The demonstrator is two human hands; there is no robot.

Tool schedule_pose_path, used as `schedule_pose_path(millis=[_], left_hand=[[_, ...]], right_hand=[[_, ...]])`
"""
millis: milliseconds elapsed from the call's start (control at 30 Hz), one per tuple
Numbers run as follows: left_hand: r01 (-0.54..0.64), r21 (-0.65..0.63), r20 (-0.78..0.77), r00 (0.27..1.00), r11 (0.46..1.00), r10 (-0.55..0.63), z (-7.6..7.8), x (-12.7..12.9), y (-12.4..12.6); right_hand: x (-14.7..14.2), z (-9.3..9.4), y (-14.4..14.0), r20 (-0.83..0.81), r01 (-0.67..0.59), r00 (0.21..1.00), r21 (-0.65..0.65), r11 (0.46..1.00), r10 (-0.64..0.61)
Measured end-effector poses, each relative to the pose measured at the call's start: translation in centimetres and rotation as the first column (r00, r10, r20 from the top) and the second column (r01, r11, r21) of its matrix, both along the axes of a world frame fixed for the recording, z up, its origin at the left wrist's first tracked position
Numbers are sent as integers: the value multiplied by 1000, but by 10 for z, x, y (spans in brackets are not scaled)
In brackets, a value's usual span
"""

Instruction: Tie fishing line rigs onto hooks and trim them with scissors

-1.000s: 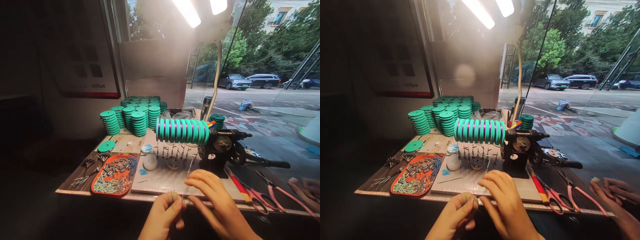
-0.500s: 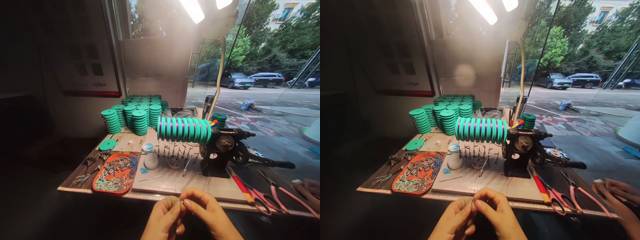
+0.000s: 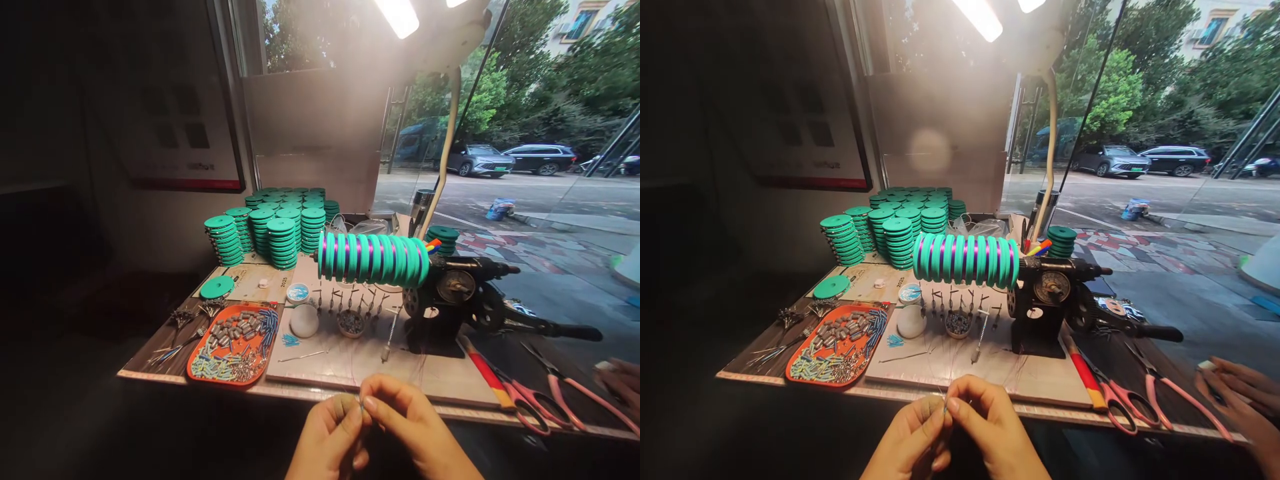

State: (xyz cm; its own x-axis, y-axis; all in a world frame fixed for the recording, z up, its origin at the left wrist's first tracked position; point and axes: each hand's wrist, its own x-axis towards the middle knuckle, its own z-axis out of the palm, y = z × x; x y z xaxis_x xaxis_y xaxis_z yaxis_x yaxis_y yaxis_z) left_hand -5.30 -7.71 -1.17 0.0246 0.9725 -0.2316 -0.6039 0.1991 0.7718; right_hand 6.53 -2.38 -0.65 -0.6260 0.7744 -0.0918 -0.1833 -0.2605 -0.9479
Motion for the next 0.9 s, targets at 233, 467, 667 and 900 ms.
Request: schedule_pose_path(millis=[233, 467, 667, 900], left_hand=[[-10, -6, -60, 998, 1000, 10, 1, 2, -1], [-79, 7, -207, 975, 997, 79, 1, 2, -6], [-94, 18, -204, 974, 995, 96, -9, 1, -7], [-62, 1, -180, 982, 998, 61, -8, -1, -7]], right_hand=[[3, 5, 2, 26, -72, 997, -13, 997, 72], [2, 4, -2, -37, -41, 999, -60, 997, 39], [5, -4, -2, -79, -109, 992, -131, 985, 99], [1, -10, -3, -104, -93, 991, -101, 990, 83]])
